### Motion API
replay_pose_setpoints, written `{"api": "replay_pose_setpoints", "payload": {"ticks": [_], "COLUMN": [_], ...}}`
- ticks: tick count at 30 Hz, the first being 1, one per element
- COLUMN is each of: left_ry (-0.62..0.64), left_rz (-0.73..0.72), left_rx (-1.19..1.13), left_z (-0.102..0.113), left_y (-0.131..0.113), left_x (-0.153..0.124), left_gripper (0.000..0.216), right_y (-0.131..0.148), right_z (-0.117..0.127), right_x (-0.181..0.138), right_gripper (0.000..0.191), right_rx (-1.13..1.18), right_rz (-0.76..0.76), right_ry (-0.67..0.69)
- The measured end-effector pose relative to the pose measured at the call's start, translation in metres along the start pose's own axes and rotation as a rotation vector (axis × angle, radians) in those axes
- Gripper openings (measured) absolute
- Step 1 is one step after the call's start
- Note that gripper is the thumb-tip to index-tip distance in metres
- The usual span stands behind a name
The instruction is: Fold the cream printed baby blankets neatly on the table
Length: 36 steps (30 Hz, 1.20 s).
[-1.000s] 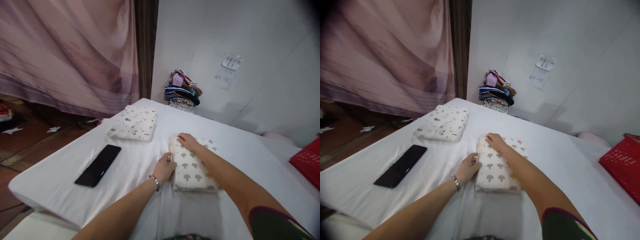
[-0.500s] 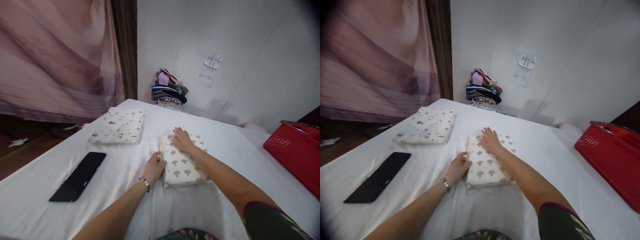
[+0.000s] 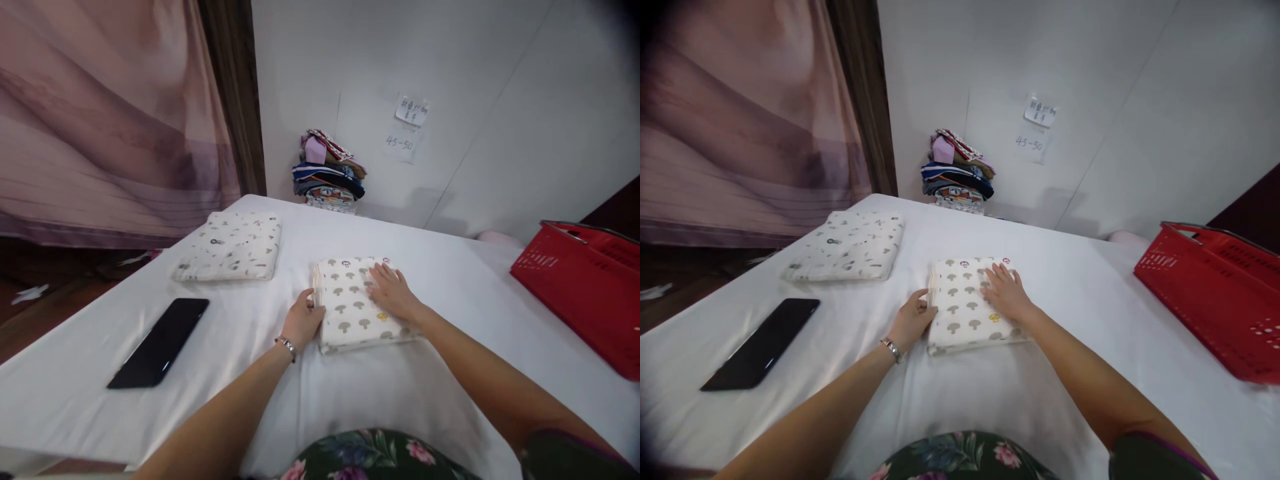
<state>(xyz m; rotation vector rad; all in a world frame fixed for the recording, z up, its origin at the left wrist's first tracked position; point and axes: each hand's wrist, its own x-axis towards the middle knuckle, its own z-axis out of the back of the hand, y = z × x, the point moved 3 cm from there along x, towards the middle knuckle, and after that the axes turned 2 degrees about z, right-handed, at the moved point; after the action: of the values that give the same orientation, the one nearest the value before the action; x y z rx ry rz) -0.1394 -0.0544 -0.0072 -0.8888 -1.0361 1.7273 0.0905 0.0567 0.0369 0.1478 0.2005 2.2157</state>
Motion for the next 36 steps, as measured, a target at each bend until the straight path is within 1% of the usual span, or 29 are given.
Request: {"api": "replay_pose_setpoints", "payload": {"ticks": [3,5,8,10,12,14,17,19,22,25,27,28,30,31,33,34,36], "left_ry": [-0.019,-0.027,-0.026,-0.026,-0.031,-0.047,-0.076,-0.081,-0.058,-0.029,-0.061,-0.089,-0.110,-0.083,0.034,0.096,0.163], "left_rz": [-0.017,-0.017,-0.011,-0.014,-0.016,-0.025,-0.042,-0.042,-0.020,-0.011,-0.078,-0.151,-0.363,-0.479,-0.653,-0.691,-0.700], "left_rx": [0.048,0.060,0.044,0.044,0.061,0.096,0.143,0.148,0.168,0.279,0.391,0.445,0.533,0.574,0.654,0.686,0.717], "left_z": [-0.001,-0.001,-0.001,0.000,0.001,0.001,-0.001,-0.001,0.002,0.008,0.010,0.010,0.002,-0.005,-0.022,-0.029,-0.037], "left_y": [0.000,0.000,0.000,-0.001,-0.003,-0.006,-0.008,-0.008,-0.010,-0.020,-0.034,-0.042,-0.056,-0.060,-0.058,-0.054,-0.042], "left_x": [0.001,0.001,0.000,-0.001,-0.002,-0.005,-0.008,-0.009,-0.009,-0.011,-0.015,-0.018,-0.029,-0.035,-0.047,-0.052,-0.056], "left_gripper": [0.050,0.050,0.051,0.053,0.053,0.052,0.050,0.050,0.048,0.047,0.047,0.048,0.049,0.050,0.055,0.058,0.063], "right_y": [-0.012,-0.014,-0.015,-0.017,-0.019,-0.022,-0.025,-0.027,-0.024,-0.014,-0.008,-0.006,-0.005,-0.005,-0.007,-0.008,-0.010], "right_z": [-0.014,-0.015,-0.006,-0.004,-0.008,-0.016,-0.022,-0.019,-0.012,-0.013,-0.019,-0.021,-0.026,-0.027,-0.031,-0.033,-0.037], "right_x": [-0.014,-0.015,-0.022,-0.036,-0.052,-0.064,-0.071,-0.072,-0.080,-0.094,-0.101,-0.103,-0.105,-0.105,-0.105,-0.105,-0.105], "right_gripper": [0.065,0.063,0.061,0.061,0.061,0.060,0.057,0.058,0.059,0.057,0.055,0.054,0.053,0.053,0.053,0.053,0.054], "right_rx": [-0.011,0.011,0.030,0.014,-0.009,-0.017,0.012,0.025,-0.028,-0.066,-0.068,-0.074,-0.093,-0.103,-0.118,-0.123,-0.126], "right_rz": [-0.091,-0.103,-0.114,-0.139,-0.153,-0.138,-0.108,-0.138,-0.164,-0.081,-0.022,-0.004,0.014,0.018,0.036,0.047,0.060], "right_ry": [0.068,0.077,0.036,-0.010,-0.028,-0.034,-0.064,-0.081,-0.126,-0.109,-0.070,-0.064,-0.077,-0.091,-0.121,-0.136,-0.162]}}
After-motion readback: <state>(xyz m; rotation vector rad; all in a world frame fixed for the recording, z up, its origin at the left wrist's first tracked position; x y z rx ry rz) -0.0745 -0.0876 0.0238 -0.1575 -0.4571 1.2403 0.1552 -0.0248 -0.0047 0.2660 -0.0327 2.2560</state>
